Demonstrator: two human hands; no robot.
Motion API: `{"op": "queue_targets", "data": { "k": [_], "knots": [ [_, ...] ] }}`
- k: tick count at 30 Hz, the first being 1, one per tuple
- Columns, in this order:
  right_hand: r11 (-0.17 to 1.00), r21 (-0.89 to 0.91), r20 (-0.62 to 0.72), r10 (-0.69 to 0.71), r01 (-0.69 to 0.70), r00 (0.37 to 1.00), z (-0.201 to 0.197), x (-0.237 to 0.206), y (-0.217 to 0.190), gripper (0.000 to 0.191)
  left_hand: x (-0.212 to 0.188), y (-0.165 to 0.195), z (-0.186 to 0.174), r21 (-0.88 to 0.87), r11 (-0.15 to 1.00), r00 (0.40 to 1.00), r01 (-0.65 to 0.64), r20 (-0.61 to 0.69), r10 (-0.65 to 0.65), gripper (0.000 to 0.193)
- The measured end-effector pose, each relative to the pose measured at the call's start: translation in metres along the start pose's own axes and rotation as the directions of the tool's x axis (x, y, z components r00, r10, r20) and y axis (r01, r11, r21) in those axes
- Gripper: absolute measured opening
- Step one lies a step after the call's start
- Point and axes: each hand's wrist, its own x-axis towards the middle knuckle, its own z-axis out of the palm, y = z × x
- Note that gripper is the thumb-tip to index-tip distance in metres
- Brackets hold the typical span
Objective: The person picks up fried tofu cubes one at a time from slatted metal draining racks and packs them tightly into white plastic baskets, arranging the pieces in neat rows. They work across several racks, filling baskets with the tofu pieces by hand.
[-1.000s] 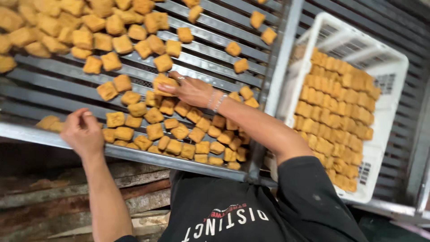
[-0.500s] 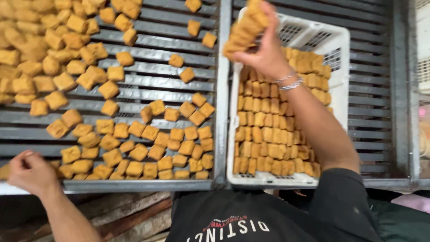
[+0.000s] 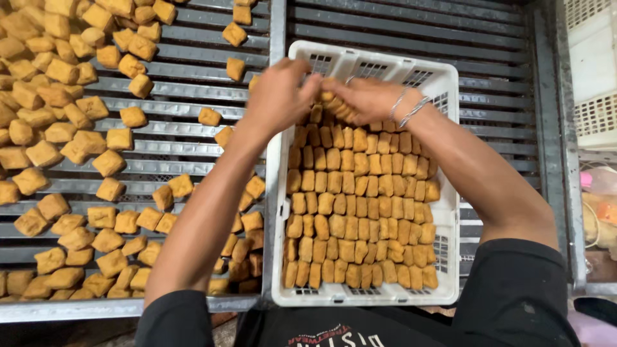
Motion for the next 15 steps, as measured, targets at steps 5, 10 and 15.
{"op": "queue_targets", "data": {
  "k": [5,10,15],
  "knots": [
    [0.819,-0.46,0.059,-0.358,0.343,0.932,0.015,0.015,0.006,0.038,0.042,0.025,0.046,0.308,0.939,0.835,0.15,0.469,-0.288,0.086],
    [0.913,-0.311,0.031,-0.268,0.264,0.963,0.009,0.022,0.032,0.022,0.054,0.005,0.068,0.306,0.895,0.632,0.324,0.634,-0.446,0.114],
    [0.993,-0.017,0.03,-0.115,0.116,0.993,0.016,0.014,0.034,0.03,0.045,0.004,0.082,0.412,0.895,0.649,0.172,0.636,-0.418,0.107]
  ]
}}
